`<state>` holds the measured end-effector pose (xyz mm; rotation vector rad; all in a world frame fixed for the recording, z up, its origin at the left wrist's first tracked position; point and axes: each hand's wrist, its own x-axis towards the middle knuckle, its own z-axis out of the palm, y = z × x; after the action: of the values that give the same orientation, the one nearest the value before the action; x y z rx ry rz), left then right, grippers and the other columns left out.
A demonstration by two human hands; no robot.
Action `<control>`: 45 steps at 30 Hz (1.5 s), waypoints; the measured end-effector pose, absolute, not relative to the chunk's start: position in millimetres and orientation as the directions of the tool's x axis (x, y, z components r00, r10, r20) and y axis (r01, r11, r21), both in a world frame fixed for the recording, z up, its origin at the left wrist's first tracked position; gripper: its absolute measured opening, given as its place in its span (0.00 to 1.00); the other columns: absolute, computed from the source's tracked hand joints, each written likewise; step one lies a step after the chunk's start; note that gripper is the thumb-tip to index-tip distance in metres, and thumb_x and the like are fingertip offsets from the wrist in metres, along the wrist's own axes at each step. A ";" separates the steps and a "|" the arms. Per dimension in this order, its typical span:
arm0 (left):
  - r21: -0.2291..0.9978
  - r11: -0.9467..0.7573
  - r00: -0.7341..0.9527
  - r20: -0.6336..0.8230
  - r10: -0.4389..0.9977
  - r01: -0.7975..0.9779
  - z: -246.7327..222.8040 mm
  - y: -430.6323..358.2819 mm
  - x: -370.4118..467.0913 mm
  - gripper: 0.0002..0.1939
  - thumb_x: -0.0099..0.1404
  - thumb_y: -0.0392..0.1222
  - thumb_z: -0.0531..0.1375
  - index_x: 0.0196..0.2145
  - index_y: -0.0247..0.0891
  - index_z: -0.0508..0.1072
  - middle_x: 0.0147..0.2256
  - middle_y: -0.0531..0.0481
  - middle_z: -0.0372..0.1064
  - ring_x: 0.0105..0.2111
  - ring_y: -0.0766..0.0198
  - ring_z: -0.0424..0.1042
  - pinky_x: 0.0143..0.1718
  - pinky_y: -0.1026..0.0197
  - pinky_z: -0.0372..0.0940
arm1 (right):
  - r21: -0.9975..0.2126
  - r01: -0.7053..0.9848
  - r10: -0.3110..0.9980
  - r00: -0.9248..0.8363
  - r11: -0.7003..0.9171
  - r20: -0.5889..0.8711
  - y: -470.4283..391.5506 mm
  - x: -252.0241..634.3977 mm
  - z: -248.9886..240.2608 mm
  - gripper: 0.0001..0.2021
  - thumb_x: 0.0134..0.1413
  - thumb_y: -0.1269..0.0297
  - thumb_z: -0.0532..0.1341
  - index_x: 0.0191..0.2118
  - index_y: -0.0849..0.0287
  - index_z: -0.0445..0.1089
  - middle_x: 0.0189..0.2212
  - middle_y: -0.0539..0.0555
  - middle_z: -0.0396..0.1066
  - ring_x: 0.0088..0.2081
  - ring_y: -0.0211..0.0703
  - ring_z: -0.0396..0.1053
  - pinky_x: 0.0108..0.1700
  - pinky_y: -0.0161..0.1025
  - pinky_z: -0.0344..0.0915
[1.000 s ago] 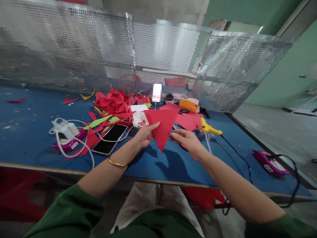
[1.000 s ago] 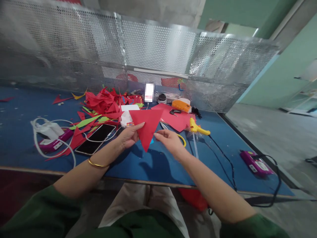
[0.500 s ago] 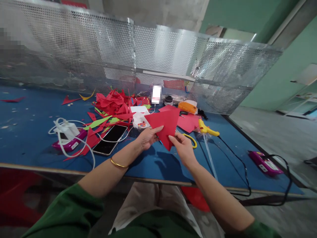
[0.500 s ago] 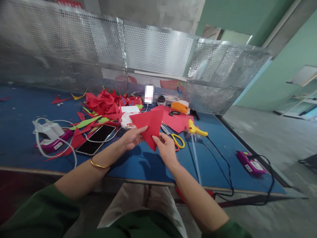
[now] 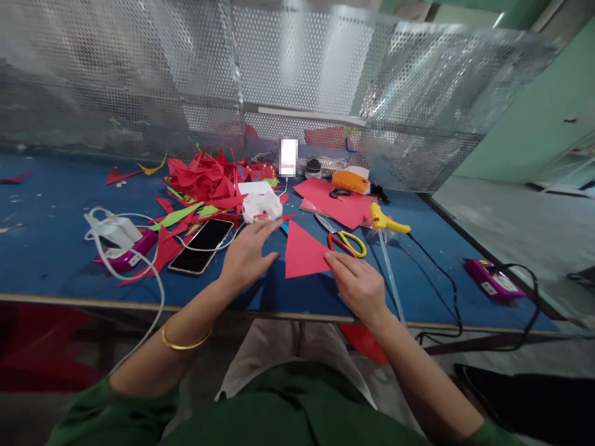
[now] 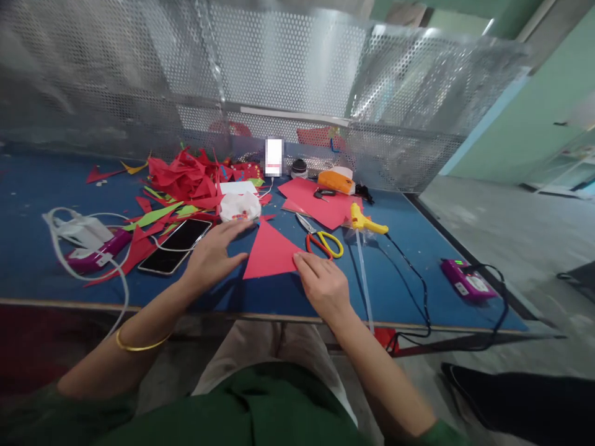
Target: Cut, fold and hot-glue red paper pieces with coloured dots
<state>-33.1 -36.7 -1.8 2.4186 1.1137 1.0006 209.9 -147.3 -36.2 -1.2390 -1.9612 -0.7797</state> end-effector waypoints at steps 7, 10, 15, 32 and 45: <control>0.373 -0.815 0.727 0.381 0.571 0.444 -35.9 -72.7 -54.2 0.13 0.67 0.40 0.59 0.47 0.45 0.79 0.48 0.46 0.78 0.51 0.54 0.72 0.51 0.51 0.65 | 0.039 0.908 0.732 -0.360 0.416 0.578 -171.0 201.3 -64.1 0.14 0.65 0.74 0.55 0.49 0.62 0.76 0.46 0.59 0.79 0.46 0.46 0.78 0.48 0.41 0.72; 0.430 -0.798 0.735 0.353 0.579 0.422 -42.6 -70.2 -51.1 0.11 0.67 0.42 0.59 0.41 0.46 0.81 0.44 0.47 0.80 0.48 0.54 0.74 0.48 0.52 0.65 | -0.069 0.917 0.813 -0.311 0.392 0.492 -175.2 201.4 -60.3 0.15 0.66 0.72 0.54 0.50 0.59 0.76 0.47 0.58 0.79 0.47 0.46 0.77 0.49 0.41 0.72; 0.549 -0.713 0.687 0.310 0.657 0.435 -41.3 -70.4 -44.2 0.10 0.65 0.41 0.59 0.36 0.47 0.82 0.41 0.48 0.81 0.45 0.55 0.76 0.48 0.53 0.64 | -0.212 0.912 0.855 -0.219 0.350 0.470 -170.9 194.0 -53.0 0.18 0.64 0.65 0.58 0.57 0.63 0.70 0.48 0.62 0.78 0.48 0.49 0.76 0.49 0.44 0.72; 0.740 -0.499 0.494 0.259 0.830 0.451 -41.2 -74.9 -39.5 0.06 0.62 0.41 0.64 0.27 0.43 0.79 0.36 0.49 0.80 0.41 0.56 0.76 0.45 0.55 0.67 | -0.525 0.849 0.969 0.073 0.064 0.235 -137.0 174.2 -34.9 0.08 0.61 0.60 0.60 0.41 0.53 0.75 0.33 0.50 0.81 0.30 0.42 0.75 0.32 0.35 0.61; 0.564 -0.550 0.412 0.364 0.835 0.616 -41.8 -81.1 -28.6 0.08 0.65 0.38 0.62 0.27 0.39 0.73 0.35 0.47 0.76 0.39 0.55 0.71 0.41 0.53 0.66 | -0.319 0.948 0.978 0.045 0.023 0.203 -120.0 166.4 -31.2 0.11 0.64 0.59 0.56 0.37 0.54 0.74 0.28 0.50 0.77 0.27 0.41 0.72 0.27 0.36 0.52</control>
<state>-28.6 -81.1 -41.8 2.3308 1.2516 0.8926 166.4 -120.0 -31.2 -1.9632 -1.9409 0.1147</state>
